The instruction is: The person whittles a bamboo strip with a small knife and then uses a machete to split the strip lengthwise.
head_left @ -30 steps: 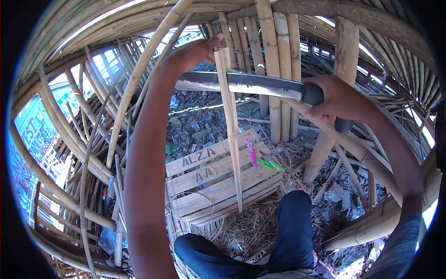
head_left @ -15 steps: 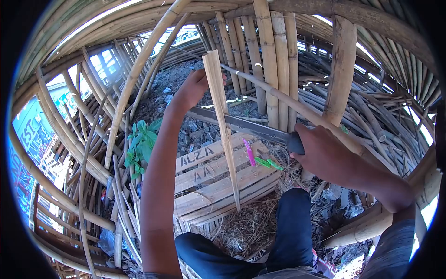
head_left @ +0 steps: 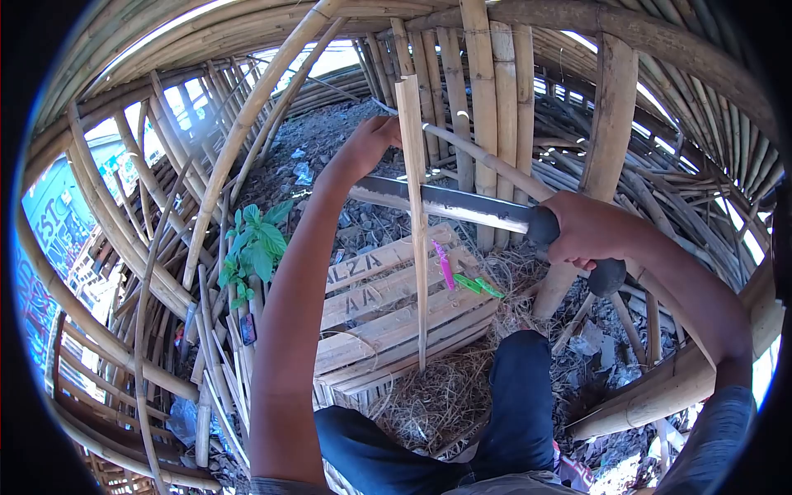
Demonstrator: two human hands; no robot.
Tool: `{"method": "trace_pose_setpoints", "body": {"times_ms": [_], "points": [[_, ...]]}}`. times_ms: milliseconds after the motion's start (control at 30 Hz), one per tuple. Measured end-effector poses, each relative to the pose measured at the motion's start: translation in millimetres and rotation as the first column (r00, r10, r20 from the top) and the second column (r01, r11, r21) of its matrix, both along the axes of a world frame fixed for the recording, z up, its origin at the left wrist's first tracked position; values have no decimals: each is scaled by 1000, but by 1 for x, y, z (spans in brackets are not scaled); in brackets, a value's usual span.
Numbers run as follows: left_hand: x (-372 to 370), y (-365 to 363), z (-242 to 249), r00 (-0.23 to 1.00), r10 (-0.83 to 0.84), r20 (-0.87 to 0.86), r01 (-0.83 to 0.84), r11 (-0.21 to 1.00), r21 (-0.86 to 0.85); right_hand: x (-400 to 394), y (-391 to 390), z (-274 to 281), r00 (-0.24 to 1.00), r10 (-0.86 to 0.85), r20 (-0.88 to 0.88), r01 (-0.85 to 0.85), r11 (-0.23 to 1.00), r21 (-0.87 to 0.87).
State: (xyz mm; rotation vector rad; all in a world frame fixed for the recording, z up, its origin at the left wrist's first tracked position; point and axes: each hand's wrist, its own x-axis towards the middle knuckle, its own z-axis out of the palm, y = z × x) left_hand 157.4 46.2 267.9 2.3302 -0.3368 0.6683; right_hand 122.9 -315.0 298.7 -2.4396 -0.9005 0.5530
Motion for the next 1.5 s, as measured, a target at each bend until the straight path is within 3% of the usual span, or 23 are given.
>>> {"method": "trace_pose_setpoints", "body": {"times_ms": [100, 133, 167, 233, 367, 400, 433, 467, 500, 567, 700, 767, 800, 833, 900, 967, 1033, 1067, 1133, 1233, 1300, 1367, 1500], "points": [[25, 15, -14, 996, 25, 88, -44, 974, 221, 23, -2, -9, 977, -9, -213, 25, 997, 72], [4, -10, -6, 982, -154, -113, 128, 970, -207, 37, -3, -20, 869, -16, -495, 39, 999, 36], [9, -10, -6, 973, -117, -201, 72, 973, -218, 44, -7, -23, 690, -23, -723, 43, 999, 9], [19, -6, 3, 965, -257, 45, 255, 899, -356, 40, -6, -22, 716, -18, -698, 71, 996, 48], [-23, -13, 43, 996, -82, -34, 73, 972, -221, 21, 6, -20, 891, 11, -454, 13, 999, 50], [-24, -5, 34, 997, -66, -49, 58, 988, -143, 12, 7, -24, 992, 84, 90, -91, 992, 86], [-26, 3, 25, 997, -44, -61, 40, 997, -67, 3, 9, -23, 784, 122, 609, -204, 977, 67], [-32, -5, 25, 979, 97, -179, -94, 995, 25, -2, 11, -19, 853, 112, 509, -162, 985, 54], [-42, -13, 19, 975, 167, -149, -151, 982, 115, -4, 12, -26, 852, 127, 509, -178, 983, 52], [-41, -10, 13, 987, 106, -119, -106, 994, 8, -8, 13, -40, 818, 98, 566, -184, 978, 97], [-49, -9, 8, 992, 106, -74, -106, 994, 11, -28, 10, -56, 787, 77, 613, -127, 991, 38], [-67, -21, 9, 976, 218, -29, -200, 934, 296, -36, 9, -59, 864, -29, 502, -9, 997, 73], [-62, -12, -8, 994, 77, 72, -98, 930, 355, -31, 9, -61, 867, -24, 498, -13, 997, 71], [-63, -14, -18, 994, 80, 68, -99, 930, 354, -20, 7, -65, 920, 51, 389, -63, 998, 19], [-68, -23, -41, 976, 148, -158, -159, 985, -59, -10, 6, -74, 952, 133, 275, -127, 991, -42], [-69, -23, -49, 968, 123, -219, -165, 969, -183, -9, 4, -87, 916, 117, 383, -116, 993, -26], [-72, -24, -52, 974, 197, -112, -195, 980, 30, -9, 5, -102, 911, 88, 404, -100, 995, 8], [-77, -33, -50, 973, 196, -120, -195, 981, 23, -11, 5, -111, 903, 71, 423, -95, 995, 35], [-84, -49, -46, 883, 434, -177, -352, 864, 361, -16, 6, -127, 886, 62, 460, -103, 993, 63], [-78, -36, -65, 916, 402, -13, -342, 795, 500, -16, 11, -139, 874, 34, 484, -99, 989, 110], [-82, -43, -73, 867, 485, -115, -398, 813, 426, -13, 12, -143, 879, 23, 476, -92, 988, 122], [-66, -21, -111, 891, 449, 69, -424, 769, 479, -9, 11, -145, 863, 14, 504, -58, 996, 72], [-67, -30, -103, 912, 408, 49, -375, 778, 505, 2, 9, -153, 879, -1, 476, -45, 995, 85]]}}
